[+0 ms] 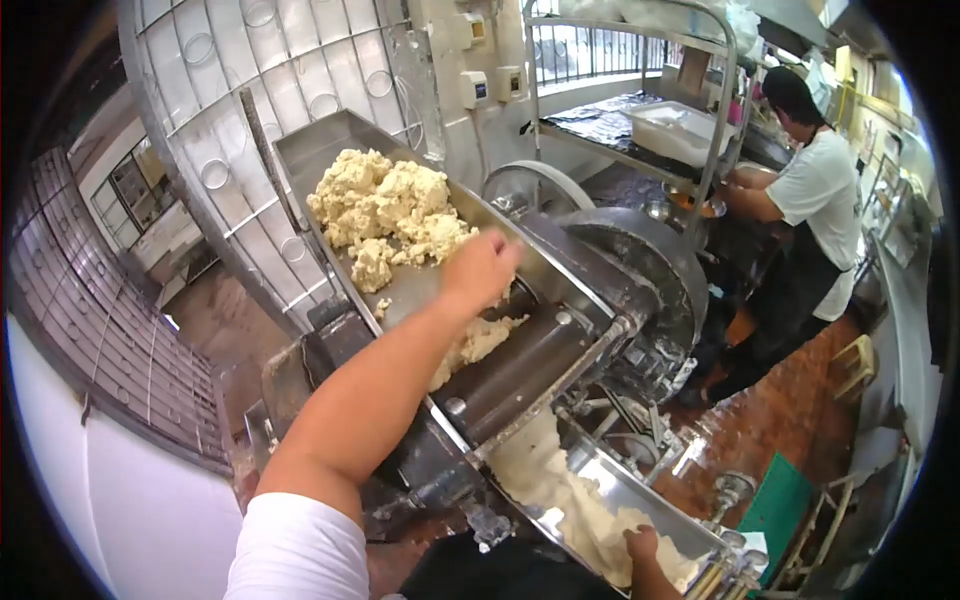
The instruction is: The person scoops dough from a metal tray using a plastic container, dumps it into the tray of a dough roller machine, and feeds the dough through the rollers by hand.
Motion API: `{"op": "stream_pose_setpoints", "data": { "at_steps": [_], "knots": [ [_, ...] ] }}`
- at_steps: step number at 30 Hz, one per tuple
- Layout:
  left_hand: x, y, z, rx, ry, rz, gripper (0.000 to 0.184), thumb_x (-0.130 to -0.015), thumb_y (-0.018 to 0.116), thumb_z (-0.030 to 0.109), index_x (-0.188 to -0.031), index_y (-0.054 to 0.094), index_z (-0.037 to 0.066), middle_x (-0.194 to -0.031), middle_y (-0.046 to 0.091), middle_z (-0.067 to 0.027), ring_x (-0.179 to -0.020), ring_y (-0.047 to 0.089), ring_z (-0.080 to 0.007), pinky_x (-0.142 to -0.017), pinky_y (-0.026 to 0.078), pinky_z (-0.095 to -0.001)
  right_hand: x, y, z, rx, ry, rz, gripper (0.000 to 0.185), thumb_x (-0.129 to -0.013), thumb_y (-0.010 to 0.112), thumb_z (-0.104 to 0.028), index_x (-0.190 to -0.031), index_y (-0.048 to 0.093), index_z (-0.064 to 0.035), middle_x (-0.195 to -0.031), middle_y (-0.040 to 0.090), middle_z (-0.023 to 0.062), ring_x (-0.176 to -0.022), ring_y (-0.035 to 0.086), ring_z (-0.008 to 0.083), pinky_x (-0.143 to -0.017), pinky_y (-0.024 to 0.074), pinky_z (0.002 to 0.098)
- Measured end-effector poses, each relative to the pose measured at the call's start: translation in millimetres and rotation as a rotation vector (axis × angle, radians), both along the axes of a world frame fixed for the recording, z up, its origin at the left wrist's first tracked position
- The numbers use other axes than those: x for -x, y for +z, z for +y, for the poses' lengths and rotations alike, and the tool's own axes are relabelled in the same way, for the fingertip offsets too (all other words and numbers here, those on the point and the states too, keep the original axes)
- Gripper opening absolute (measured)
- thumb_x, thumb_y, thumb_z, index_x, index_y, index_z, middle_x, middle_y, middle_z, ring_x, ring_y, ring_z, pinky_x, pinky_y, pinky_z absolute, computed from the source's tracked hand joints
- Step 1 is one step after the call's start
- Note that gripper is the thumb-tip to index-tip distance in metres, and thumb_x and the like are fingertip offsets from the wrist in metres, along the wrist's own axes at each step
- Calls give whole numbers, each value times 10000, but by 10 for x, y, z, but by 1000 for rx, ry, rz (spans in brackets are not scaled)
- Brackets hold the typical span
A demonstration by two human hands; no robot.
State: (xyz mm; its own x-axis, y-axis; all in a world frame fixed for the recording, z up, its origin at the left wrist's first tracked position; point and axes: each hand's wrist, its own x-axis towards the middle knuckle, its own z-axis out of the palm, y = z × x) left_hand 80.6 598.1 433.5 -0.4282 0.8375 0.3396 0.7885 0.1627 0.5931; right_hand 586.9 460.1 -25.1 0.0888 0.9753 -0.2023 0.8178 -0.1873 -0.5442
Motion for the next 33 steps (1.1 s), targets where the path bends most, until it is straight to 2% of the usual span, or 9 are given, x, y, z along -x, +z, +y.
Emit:
{"op": "stream_pose_setpoints", "data": {
  "at_steps": [2, 5, 11, 16, 21, 23, 24, 27, 33],
  "knots": [
    [350, 165, 225, -165, 76, 224, 391, -850, 547, 386, -978, 643, 29, -945, 658, -200, -894, 631, -351, -791, 474, -455, -25, 146, 89, 101, -31, 56, 426, -670, 761, -298, -951, 670, 9, -825, 681, 165, -741, 659, 269, -695, 519, 374],
    [997, 7, 475, 255, 135, 295, 496, -807, 536, 428, -1049, 653, 11, -1104, 632, -231, -1010, 606, -382, -887, 454, -461, -9, 278, 162, 160, -66, 145, 443, -689, 752, -323, -963, 662, 13, -832, 685, 173, -755, 663, 284, -707, 519, 378],
    [713, -9, 434, 649, -66, 80, 605, -770, 534, 488, -1120, 645, 8, -1235, 578, -230, -1085, 588, -363, -961, 449, -410, 69, 261, -42, 201, -125, 313, 258, -729, 700, -241, -862, 701, -19, -726, 671, 122, -651, 631, 194, -624, 504, 343],
    [-47, 119, 122, 563, -73, 553, 601, -801, 524, 546, -1081, 669, 35, -1117, 634, -195, -1067, 593, -329, -930, 459, -414, 235, 119, -199, 137, -17, 280, 227, -750, 669, -248, -781, 702, -26, -709, 668, 107, -640, 637, 184, -620, 502, 322],
    [-320, 254, 95, 675, -165, 839, 543, -831, 522, 528, -1065, 682, 65, -1088, 647, -176, -1041, 603, -333, -863, 488, -436, 314, 201, -29, 119, 27, 455, 212, -786, 665, -188, -892, 663, -3, -758, 674, 101, -646, 636, 174, -621, 513, 306],
    [-349, 294, 93, 706, -207, 742, 535, -838, 531, 516, -1067, 680, 57, -1074, 653, -177, -1014, 618, -328, -859, 487, -426, 262, 126, -12, 60, 37, 617, 207, -800, 659, -163, -913, 647, 9, -784, 675, 100, -644, 631, 168, -607, 512, 295],
    [-335, 297, 86, 720, -226, 688, 531, -841, 535, 511, -1068, 679, 53, -1068, 656, -178, -1001, 626, -325, -857, 487, -421, 272, 228, -9, 122, -62, 638, 250, -777, 695, -180, -919, 668, 25, -804, 683, 124, -729, 656, 196, -671, 517, 304],
    [-180, 255, -5, 758, -275, 565, 475, -867, 508, 481, -1047, 685, 78, -1026, 667, -165, -976, 627, -344, -827, 500, -456, 269, 452, 4, 178, -132, 696, 268, -780, 694, -186, -933, 663, 33, -768, 667, 119, -660, 642, 180, -617, 513, 301],
    [-229, -171, -307, 288, -38, 803, 376, -902, 506, 398, -1053, 637, 80, -1023, 610, -134, -1024, 571, -299, -850, 461, -403, 371, 405, 140, 229, -35, 704, 184, -825, 641, -107, -962, 630, 16, -822, 669, 97, -667, 631, 166, -586, 533, 289]
  ]
}}
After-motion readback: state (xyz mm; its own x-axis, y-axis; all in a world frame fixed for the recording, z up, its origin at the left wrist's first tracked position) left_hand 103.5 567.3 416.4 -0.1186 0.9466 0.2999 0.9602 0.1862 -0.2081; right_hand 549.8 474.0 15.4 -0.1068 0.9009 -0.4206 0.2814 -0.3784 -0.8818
